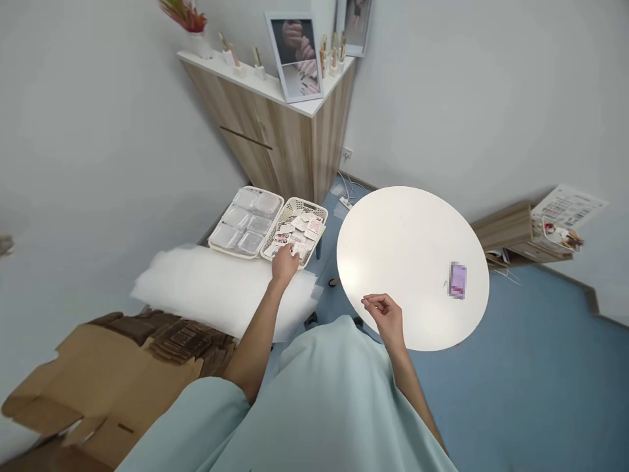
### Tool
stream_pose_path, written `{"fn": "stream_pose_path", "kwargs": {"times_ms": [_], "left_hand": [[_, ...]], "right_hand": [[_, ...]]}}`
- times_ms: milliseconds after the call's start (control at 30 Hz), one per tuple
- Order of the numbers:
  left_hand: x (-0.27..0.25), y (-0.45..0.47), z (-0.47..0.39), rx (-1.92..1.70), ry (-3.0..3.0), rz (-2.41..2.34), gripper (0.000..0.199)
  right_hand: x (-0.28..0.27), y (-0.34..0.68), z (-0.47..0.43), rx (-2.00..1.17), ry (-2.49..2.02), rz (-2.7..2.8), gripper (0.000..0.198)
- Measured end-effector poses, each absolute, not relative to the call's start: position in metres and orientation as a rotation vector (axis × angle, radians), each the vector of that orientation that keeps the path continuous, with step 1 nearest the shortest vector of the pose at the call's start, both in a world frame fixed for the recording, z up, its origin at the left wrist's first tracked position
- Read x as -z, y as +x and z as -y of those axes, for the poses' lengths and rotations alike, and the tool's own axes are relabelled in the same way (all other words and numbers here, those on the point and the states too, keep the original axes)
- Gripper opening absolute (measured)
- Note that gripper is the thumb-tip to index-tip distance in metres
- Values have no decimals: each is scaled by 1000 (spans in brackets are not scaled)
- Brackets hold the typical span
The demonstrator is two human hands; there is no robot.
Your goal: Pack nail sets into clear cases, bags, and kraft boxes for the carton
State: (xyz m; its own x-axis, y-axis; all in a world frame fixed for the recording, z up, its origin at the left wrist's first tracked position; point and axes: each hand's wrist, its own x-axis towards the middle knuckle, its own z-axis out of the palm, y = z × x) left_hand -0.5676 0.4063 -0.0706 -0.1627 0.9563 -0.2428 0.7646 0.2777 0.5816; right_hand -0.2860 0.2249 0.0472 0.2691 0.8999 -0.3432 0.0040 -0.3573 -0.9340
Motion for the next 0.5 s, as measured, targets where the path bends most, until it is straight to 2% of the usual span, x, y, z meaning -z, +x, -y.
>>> {"fn": "stream_pose_path", "kwargs": {"times_ms": [233, 500], "left_hand": [[96, -571, -446, -64, 1774, -1959, 46], [100, -566, -456, 44, 1769, -1941, 44]], "right_hand": [[-60, -308, -230, -1109, -1640, 729, 35], [-59, -303, -228, -1064, -1648, 692, 35]]}}
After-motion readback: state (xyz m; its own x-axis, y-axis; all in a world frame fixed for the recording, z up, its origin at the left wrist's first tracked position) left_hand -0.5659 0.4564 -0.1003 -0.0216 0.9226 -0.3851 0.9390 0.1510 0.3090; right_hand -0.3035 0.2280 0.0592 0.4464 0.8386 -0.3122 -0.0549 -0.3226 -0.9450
